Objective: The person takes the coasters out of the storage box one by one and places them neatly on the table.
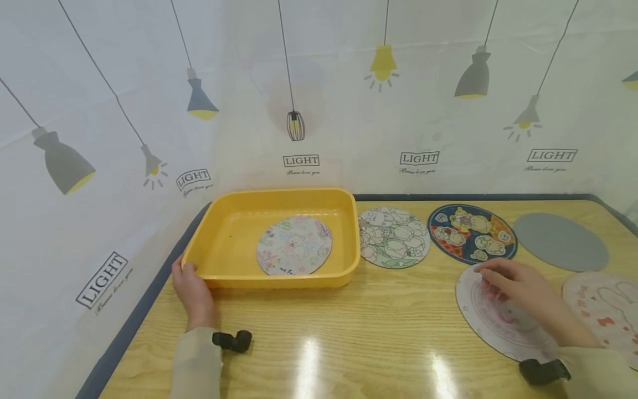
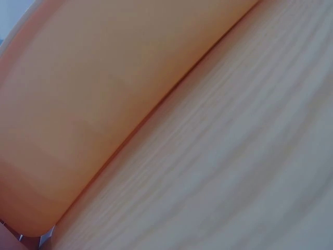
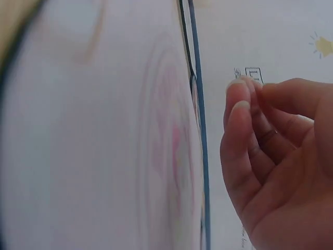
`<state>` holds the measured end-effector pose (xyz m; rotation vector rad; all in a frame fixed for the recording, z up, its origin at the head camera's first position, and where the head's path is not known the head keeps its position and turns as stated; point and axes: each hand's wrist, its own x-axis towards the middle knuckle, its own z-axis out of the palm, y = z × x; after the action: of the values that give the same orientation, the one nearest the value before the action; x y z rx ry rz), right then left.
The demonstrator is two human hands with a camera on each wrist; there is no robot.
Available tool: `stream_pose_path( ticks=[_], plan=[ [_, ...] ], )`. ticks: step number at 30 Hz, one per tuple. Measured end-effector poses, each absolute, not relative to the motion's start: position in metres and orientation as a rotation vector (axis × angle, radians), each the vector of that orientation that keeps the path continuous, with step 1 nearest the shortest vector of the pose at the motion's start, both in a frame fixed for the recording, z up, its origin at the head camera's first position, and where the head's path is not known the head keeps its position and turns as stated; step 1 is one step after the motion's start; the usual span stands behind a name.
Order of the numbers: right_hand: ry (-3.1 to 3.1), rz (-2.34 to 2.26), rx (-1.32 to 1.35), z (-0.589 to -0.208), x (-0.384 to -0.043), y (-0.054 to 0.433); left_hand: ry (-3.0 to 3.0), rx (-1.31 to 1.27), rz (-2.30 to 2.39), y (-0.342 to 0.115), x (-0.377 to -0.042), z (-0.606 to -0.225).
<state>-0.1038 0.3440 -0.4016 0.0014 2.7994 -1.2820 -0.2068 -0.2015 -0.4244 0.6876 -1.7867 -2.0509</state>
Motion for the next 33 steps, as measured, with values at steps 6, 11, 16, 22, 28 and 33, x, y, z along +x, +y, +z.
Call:
stream_pose_path(
  ticks=[6,11,16,22,28,33],
  plan=[
    [2.669,-1.449,0.091,-0.408,-0.11,0.334,-1.79,0.699,-2.043,-0.202,-0.206,-0.424],
    [2.291,-1.946,0.101,-0.414,-0.111,0.333,-1.779,0.71,-2.047,-0.202,-0.206,-0.423],
    [1.726,-2.398,0.051,-0.421,-0.11,0.343,-1.768,0.702,-2.062,-0.202,-0.207,-0.422],
    [1.426,-2.549,-0.103,-0.429,-0.11,0.345,-1.762,0.702,-2.062,-0.202,-0.206,-0.421],
    [0.79,-2.744,-0.289,-0.438,-0.113,0.345,-1.792,0.711,-2.046,-0.201,-0.206,-0.421],
    [0.659,-2.791,-0.305,-0.44,-0.114,0.341,-1.795,0.672,-2.04,-0.201,-0.205,-0.421]
  ],
)
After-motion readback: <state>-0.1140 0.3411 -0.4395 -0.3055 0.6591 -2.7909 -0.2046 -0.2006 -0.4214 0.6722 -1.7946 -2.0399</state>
